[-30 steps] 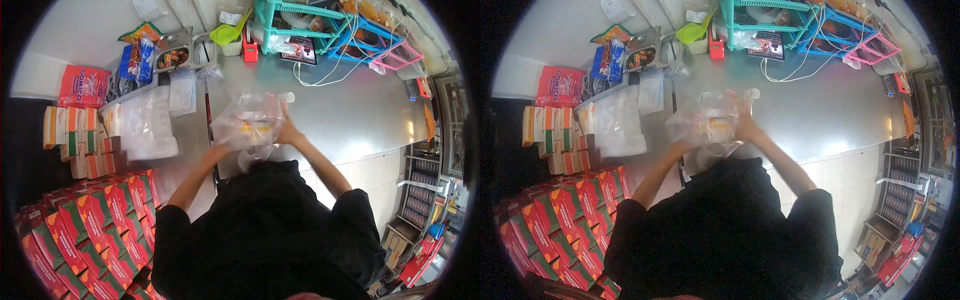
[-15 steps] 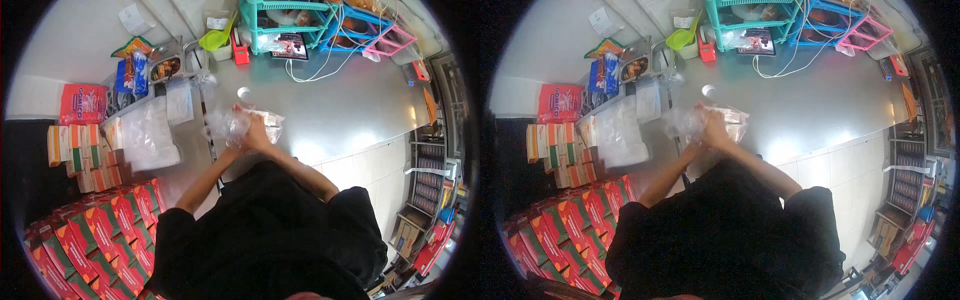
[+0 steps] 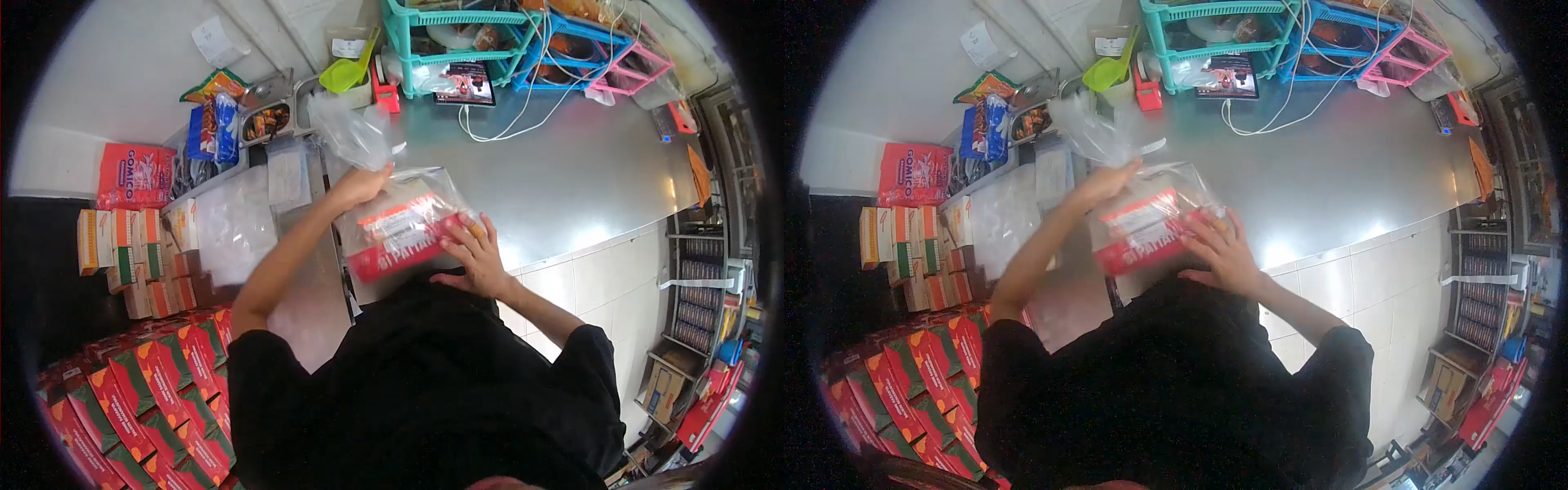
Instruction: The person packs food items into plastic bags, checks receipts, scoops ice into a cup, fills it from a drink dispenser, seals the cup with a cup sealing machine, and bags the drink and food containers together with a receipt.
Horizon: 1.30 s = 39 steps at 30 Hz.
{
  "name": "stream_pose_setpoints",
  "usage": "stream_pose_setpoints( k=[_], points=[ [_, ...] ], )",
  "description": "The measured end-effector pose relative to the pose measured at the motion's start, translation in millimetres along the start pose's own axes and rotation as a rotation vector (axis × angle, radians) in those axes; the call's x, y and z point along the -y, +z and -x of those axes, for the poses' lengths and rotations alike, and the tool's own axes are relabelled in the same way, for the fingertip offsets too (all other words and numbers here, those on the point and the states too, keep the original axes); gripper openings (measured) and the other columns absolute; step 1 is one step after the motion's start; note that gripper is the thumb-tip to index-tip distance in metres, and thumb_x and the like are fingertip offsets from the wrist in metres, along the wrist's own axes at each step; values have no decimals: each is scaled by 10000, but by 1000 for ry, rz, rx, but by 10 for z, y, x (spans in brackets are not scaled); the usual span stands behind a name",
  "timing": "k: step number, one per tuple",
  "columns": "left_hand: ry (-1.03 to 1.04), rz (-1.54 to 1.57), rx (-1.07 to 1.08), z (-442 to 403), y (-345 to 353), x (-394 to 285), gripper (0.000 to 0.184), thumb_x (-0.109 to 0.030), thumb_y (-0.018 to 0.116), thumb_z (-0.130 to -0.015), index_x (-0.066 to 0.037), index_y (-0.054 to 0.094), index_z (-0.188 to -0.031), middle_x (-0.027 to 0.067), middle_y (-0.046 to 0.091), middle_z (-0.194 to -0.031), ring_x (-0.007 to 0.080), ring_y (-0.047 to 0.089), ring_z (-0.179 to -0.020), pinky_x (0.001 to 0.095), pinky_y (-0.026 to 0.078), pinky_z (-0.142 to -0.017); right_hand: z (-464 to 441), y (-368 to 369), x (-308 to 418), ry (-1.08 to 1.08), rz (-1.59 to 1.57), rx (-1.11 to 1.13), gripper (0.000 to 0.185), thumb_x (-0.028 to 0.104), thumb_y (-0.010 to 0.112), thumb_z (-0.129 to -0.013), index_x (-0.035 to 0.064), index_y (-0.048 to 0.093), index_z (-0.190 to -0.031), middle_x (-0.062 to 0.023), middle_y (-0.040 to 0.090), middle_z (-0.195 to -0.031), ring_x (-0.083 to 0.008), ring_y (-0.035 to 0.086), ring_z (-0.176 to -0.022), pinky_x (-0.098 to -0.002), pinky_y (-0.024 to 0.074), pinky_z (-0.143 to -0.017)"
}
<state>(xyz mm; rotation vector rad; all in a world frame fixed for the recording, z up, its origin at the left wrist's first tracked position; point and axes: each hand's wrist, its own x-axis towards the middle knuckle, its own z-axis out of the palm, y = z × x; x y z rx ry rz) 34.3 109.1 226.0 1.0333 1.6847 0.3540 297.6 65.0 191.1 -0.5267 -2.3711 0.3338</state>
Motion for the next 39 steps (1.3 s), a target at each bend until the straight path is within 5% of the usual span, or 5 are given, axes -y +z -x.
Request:
stream_pose_setpoints(
  k=[12,17,27,31,39],
  points=[
    [-40,53,50,156,220,286,249,-227,484,-800,4,560,-858,69,515,-643,164,439,-409,353,335,-335,196,1224,-255,1010,-2013,-325,300,229,463,-889,60,462,-1138,-76,558,-995,-182,574,-879,-299,492,-730],
    [519,-197,-448,237,58,447,235,-179,461,-815,41,531,-861,217,572,-824,404,532,-805,443,406,-703,160,886,203,1424,-2379,267,290,233,557,-836,72,482,-1064,-74,577,-878,-112,542,-680,-229,461,-533],
    [344,40,-744,246,1302,871,218,-256,492,-861,-55,576,-845,120,585,-729,248,575,-672,361,443,-586,594,1028,-973,1450,-1961,172,614,650,297,-818,100,518,-978,-25,562,-717,-92,484,-542,-193,400,-427],
    [907,-465,-317,207,1111,932,195,-234,558,-795,-58,589,-874,130,579,-721,273,586,-706,393,448,-597,9,860,-1372,1395,-1004,356,577,608,341,-830,89,543,-982,-33,593,-728,-175,555,-620,-250,461,-546],
    [717,-278,-306,-510,513,1137,281,-153,591,-705,-7,551,-942,160,588,-870,313,594,-766,400,474,-667,-1178,723,-737,383,-341,579,219,240,607,-737,22,594,-754,-142,609,-763,-325,584,-739,-395,456,-637]
  ],
)
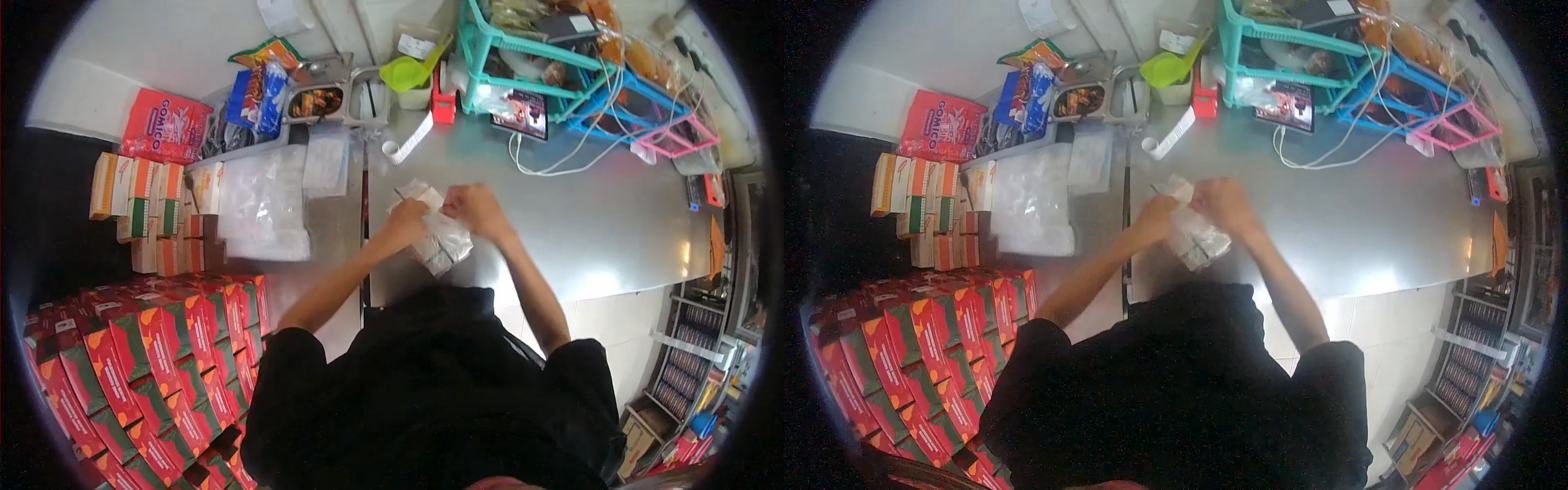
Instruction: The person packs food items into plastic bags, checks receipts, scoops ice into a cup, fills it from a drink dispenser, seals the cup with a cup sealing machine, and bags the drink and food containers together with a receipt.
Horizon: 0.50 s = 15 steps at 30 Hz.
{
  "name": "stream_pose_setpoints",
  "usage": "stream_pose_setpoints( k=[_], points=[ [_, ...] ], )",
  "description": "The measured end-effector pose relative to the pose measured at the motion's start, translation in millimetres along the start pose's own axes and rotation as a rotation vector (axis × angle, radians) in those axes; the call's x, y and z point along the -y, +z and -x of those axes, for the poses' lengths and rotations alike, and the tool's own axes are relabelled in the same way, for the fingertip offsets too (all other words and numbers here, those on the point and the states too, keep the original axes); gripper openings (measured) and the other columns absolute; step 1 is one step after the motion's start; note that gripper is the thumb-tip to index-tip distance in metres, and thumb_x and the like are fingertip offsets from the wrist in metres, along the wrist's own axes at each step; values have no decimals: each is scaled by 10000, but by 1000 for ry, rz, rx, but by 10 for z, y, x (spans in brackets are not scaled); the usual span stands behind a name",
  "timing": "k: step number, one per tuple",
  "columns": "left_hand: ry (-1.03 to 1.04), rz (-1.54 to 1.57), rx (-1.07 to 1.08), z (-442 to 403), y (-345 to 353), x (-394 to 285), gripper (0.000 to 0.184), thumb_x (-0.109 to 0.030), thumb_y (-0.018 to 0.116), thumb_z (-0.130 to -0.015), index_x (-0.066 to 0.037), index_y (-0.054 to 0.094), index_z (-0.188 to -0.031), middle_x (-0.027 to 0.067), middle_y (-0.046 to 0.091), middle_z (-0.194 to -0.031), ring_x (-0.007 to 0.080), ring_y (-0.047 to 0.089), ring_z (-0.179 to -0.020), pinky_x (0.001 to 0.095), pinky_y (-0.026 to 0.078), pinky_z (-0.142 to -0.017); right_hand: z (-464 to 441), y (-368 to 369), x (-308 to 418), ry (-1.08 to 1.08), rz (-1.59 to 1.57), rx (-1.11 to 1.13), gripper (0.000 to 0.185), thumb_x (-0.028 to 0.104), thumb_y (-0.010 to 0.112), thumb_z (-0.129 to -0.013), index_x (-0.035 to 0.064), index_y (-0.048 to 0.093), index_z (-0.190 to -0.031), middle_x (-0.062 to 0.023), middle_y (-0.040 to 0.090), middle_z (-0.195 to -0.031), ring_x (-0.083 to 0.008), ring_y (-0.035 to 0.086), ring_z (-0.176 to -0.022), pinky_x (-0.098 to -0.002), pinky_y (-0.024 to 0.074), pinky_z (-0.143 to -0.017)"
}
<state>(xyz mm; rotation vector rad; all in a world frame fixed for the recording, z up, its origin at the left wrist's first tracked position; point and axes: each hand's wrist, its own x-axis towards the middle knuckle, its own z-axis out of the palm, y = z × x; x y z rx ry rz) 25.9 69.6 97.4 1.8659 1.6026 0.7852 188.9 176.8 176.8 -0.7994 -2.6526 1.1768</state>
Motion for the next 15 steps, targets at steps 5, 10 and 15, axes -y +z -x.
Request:
stream_pose_setpoints(
  k=[5,10,15],
  points=[
    [-819,1697,36,163,-12,-47,276,-226,536,-834,-29,533,-1027,77,590,-877,190,591,-743,319,475,-629,362,682,616,117,-120,-271,177,178,610,-741,14,585,-682,-139,550,-564,-261,568,-541,-347,425,-519],
    [-894,1632,-15,252,-67,-30,303,-336,470,-880,-42,533,-915,15,512,-713,105,487,-582,261,429,-516,-332,42,598,88,-21,116,166,229,575,-784,90,641,-723,-105,592,-618,-267,585,-570,-346,448,-529],
    [-679,659,18,151,26,-2,377,-349,446,-882,3,549,-797,101,557,-622,232,550,-540,349,452,-530,-2496,79,15,-182,358,-272,151,236,593,-725,119,666,-787,-133,603,-649,-304,594,-579,-392,469,-553]
  ],
)
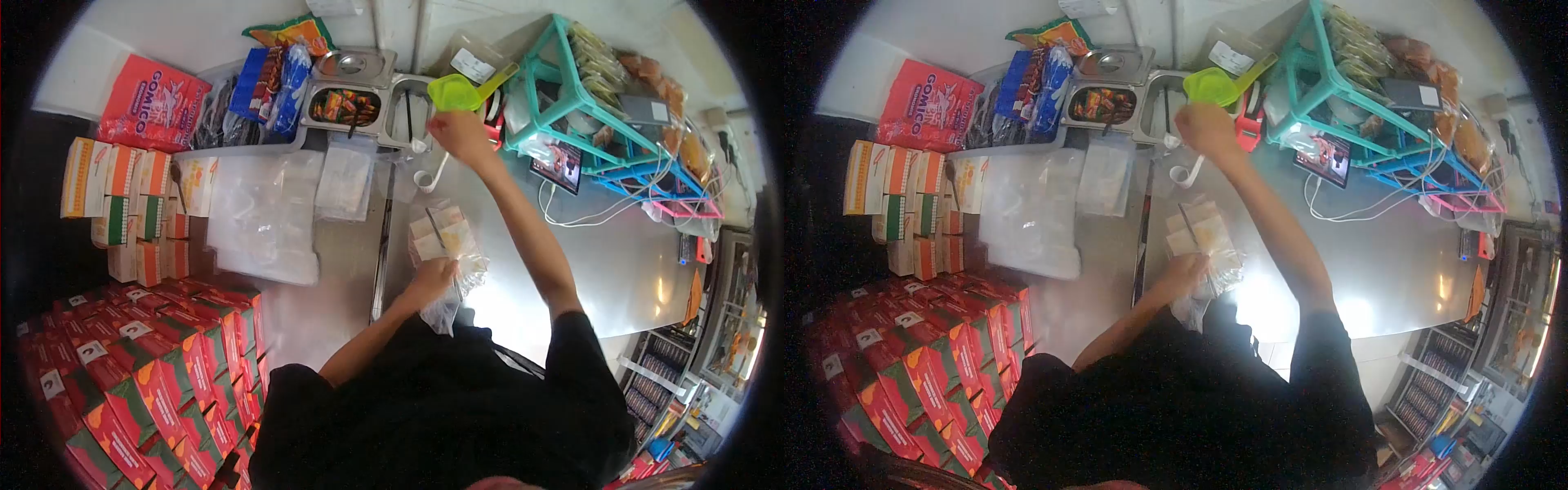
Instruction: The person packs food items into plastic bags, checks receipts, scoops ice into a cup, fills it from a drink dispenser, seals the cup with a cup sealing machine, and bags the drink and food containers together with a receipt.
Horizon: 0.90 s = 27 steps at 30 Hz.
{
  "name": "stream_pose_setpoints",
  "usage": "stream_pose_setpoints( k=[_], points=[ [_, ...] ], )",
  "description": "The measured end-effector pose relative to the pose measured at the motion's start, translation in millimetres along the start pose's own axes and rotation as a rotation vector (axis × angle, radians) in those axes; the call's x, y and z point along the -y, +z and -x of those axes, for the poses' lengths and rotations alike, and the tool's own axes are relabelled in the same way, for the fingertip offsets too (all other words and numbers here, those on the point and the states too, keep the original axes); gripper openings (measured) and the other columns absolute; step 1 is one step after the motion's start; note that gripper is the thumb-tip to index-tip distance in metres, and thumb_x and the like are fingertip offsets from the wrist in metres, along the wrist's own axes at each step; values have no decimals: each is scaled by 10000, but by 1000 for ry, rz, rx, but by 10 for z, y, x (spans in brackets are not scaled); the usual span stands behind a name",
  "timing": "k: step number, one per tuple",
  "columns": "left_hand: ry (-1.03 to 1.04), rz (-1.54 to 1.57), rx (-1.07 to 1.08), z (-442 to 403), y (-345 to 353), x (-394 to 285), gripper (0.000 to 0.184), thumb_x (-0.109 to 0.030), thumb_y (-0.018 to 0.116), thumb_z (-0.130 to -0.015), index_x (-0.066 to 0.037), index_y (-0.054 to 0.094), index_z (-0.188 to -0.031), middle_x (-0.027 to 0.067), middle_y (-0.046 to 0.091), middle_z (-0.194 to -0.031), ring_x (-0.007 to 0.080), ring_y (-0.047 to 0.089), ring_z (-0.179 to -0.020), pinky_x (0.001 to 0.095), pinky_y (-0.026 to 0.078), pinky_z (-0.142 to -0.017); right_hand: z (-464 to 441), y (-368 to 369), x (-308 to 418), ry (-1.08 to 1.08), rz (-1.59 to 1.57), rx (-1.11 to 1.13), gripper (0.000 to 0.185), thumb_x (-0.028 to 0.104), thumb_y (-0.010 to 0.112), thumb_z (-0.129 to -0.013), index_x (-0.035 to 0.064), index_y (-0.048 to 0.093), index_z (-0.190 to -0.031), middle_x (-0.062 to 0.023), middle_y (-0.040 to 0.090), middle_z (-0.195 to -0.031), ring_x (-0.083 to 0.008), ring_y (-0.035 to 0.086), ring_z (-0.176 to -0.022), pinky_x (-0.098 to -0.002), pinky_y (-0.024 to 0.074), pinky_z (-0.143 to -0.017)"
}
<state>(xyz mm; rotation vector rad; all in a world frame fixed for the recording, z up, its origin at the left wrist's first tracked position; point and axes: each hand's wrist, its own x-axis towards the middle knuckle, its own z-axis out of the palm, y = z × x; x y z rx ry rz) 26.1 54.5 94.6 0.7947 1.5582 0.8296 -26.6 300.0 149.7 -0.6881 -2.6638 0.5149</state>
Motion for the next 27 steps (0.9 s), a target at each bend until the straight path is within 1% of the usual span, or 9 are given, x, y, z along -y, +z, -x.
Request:
stream_pose_setpoints(
  k=[2,3,4,10,14,17,20,23,27],
  points=[
    [247,-548,-180,-53,128,100,380,-333,442,-881,17,553,-781,171,580,-633,318,582,-582,409,459,-561,-573,647,-225,83,57,155,201,209,607,-669,65,658,-801,-162,609,-685,-296,615,-658,-397,482,-603],
    [166,-518,-153,-24,129,-10,373,-317,443,-878,26,551,-777,227,582,-686,388,579,-671,467,447,-618,-741,822,-181,117,149,299,209,187,597,-663,34,654,-794,-172,617,-726,-295,620,-707,-394,489,-633],
    [189,-516,-156,-23,115,-58,367,-314,447,-876,24,548,-770,220,583,-681,380,581,-666,462,450,-618,-855,972,-128,151,242,441,217,165,587,-656,4,650,-788,-182,624,-767,-294,625,-756,-392,496,-663],
    [303,-481,-209,-15,99,-14,318,-278,481,-861,9,533,-736,197,574,-645,357,578,-631,442,450,-592,-885,1393,40,555,120,107,202,96,540,-673,6,659,-809,-195,626,-881,-338,607,-862,-402,497,-745],
    [278,-454,-154,10,43,-57,300,-279,475,-864,2,546,-785,208,574,-679,372,575,-673,458,428,-648,-906,1087,-24,356,285,407,181,190,635,-654,11,657,-651,-176,636,-761,-293,638,-736,-335,510,-641],
    [377,-468,-223,-3,85,-14,311,-275,493,-853,8,524,-728,216,558,-623,372,567,-618,458,436,-576,-733,1339,-310,335,335,104,205,227,663,-645,29,649,-591,-140,629,-648,-256,636,-591,-317,503,-572],
    [355,-473,-202,-46,80,5,318,-279,494,-851,11,524,-725,227,553,-617,382,561,-616,464,433,-577,-580,1130,-234,482,-151,-23,182,200,647,-675,31,650,-606,-118,616,-592,-213,612,-493,-306,498,-543],
    [351,-517,-195,-19,31,-70,331,-288,491,-851,11,538,-716,232,551,-617,392,557,-619,473,430,-584,-427,859,-111,306,-304,-158,153,143,624,-720,12,643,-644,-97,612,-583,-153,588,-446,-261,484,-500],
    [373,-540,-263,-41,27,27,364,-302,474,-861,7,565,-690,233,554,-625,398,555,-627,474,428,-593,-113,149,306,429,-773,-293,94,77,579,-788,-13,604,-795,-83,628,-674,-132,598,-518,-228,483,-498]
  ],
)
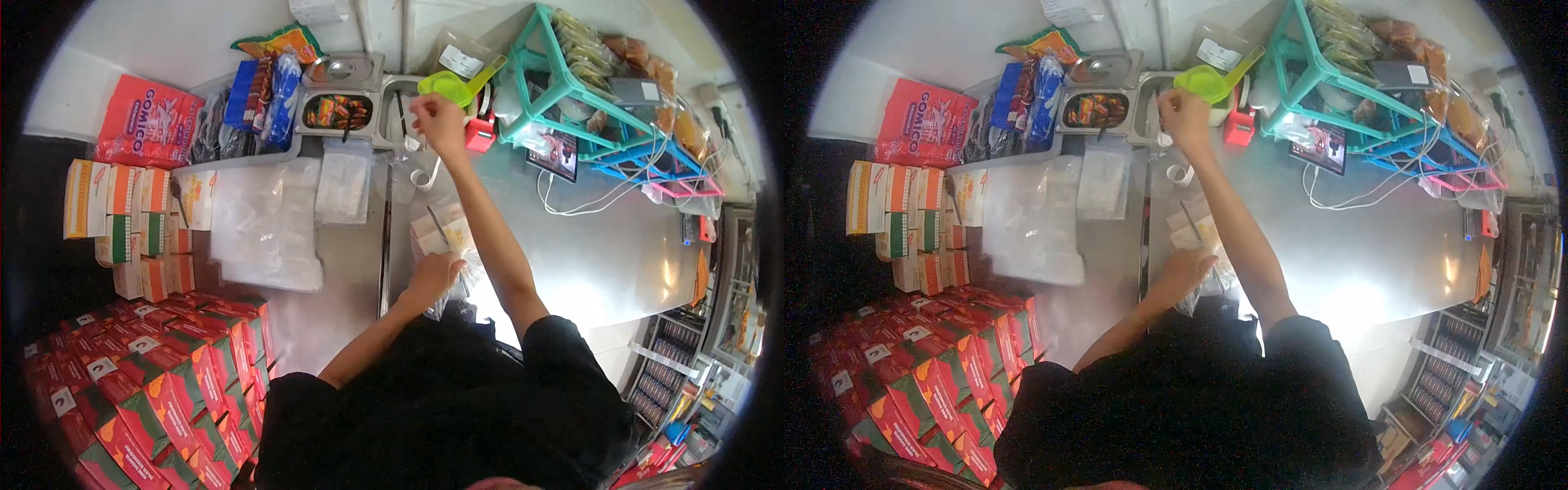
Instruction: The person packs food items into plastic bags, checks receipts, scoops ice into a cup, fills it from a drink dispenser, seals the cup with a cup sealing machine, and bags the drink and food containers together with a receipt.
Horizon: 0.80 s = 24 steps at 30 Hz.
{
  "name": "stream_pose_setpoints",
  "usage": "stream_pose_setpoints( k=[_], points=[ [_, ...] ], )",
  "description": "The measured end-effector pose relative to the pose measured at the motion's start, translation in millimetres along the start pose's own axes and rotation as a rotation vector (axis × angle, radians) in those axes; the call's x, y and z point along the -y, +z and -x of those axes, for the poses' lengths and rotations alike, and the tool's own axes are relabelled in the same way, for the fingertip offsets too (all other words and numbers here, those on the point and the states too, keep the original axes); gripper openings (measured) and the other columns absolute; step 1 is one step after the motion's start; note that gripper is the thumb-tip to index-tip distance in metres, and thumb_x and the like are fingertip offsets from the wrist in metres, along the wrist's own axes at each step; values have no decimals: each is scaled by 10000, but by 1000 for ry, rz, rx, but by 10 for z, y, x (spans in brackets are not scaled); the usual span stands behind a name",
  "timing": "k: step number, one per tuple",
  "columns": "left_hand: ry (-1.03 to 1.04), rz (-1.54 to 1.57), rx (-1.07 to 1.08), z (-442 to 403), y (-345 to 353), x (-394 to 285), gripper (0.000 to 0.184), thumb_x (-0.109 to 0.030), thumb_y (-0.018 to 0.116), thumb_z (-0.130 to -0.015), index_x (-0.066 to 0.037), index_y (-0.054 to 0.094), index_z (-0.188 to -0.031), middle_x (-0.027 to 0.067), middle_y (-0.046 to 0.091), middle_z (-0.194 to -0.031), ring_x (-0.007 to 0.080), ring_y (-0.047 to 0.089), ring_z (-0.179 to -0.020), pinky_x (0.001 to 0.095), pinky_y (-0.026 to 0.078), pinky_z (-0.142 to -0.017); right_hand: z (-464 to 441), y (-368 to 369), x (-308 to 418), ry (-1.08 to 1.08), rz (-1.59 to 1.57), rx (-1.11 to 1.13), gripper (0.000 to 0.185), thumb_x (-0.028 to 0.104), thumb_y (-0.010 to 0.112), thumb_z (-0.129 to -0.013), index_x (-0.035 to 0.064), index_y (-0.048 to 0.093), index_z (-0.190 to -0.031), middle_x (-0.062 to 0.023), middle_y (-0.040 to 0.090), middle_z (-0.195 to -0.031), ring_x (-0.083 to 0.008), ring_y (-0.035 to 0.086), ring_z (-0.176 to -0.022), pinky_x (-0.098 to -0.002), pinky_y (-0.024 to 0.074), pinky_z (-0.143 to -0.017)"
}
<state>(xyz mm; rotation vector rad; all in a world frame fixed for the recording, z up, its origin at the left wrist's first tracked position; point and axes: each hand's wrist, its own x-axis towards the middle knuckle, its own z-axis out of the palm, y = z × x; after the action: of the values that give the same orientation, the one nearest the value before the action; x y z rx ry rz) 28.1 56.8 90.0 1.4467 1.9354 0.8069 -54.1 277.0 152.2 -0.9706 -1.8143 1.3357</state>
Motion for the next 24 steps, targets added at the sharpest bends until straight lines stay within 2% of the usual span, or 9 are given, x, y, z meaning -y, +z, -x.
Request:
stream_pose_setpoints(
  k=[4,6,9,12,13,15,18,21,24],
  points=[
    [-123,250,20,76,-69,1,401,-297,462,-871,26,568,-658,226,558,-607,396,553,-606,467,430,-586,928,-715,289,175,-349,-13,104,59,557,-828,-11,549,-904,-106,626,-815,-147,613,-672,-249,507,-578],
    [-330,296,29,102,-246,-188,435,-301,438,-880,45,569,-651,213,548,-564,385,554,-571,453,434,-568,1486,-994,156,292,-308,-2,99,48,577,-812,-23,547,-875,-117,622,-808,-154,615,-696,-243,509,-619],
    [-422,408,-140,146,-286,-281,423,-283,435,-874,44,571,-642,186,532,-505,312,572,-513,406,437,-521,2168,-1128,-123,474,-222,-70,101,36,589,-778,-40,544,-824,-122,623,-739,-180,631,-661,-248,515,-601],
    [-501,235,-122,151,-291,-350,381,-254,447,-857,44,591,-669,160,525,-469,218,590,-497,341,434,-486,2515,-1021,-341,568,-185,-174,78,-6,585,-786,-46,521,-807,-127,613,-778,-180,626,-691,-260,537,-615],
    [-514,230,-82,149,-260,-303,359,-244,458,-850,43,598,-685,151,542,-489,206,594,-506,330,432,-482,2565,-955,-405,542,-185,-205,77,-6,577,-791,-49,515,-808,-139,610,-775,-182,626,-689,-262,539,-620],
    [-536,216,-6,146,-176,-201,317,-224,481,-835,40,611,-715,132,574,-527,181,601,-524,309,428,-473,2613,-859,-407,673,-497,-315,89,3,577,-795,-47,506,-814,-150,608,-773,-188,627,-691,-267,541,-621],
    [-622,633,-145,154,-53,-265,246,-193,531,-805,32,624,-767,137,619,-638,221,612,-571,311,436,-511,2627,-841,-368,661,-546,-300,93,9,574,-801,-38,495,-814,-157,607,-775,-191,626,-698,-280,542,-639],
    [-361,512,-430,81,101,-289,181,-157,586,-774,19,627,-789,133,636,-712,225,619,-619,303,444,-554,2608,-914,-410,609,-420,-198,97,16,585,-799,-30,508,-836,-124,615,-784,-157,616,-682,-257,524,-616],
    [-268,266,-333,-20,-31,-327,158,-119,608,-771,18,634,-847,85,639,-744,143,592,-660,253,448,-610,2587,-953,-430,487,-251,-115,113,31,602,-784,-22,537,-860,-106,626,-788,-142,615,-678,-250,511,-588]
  ],
)
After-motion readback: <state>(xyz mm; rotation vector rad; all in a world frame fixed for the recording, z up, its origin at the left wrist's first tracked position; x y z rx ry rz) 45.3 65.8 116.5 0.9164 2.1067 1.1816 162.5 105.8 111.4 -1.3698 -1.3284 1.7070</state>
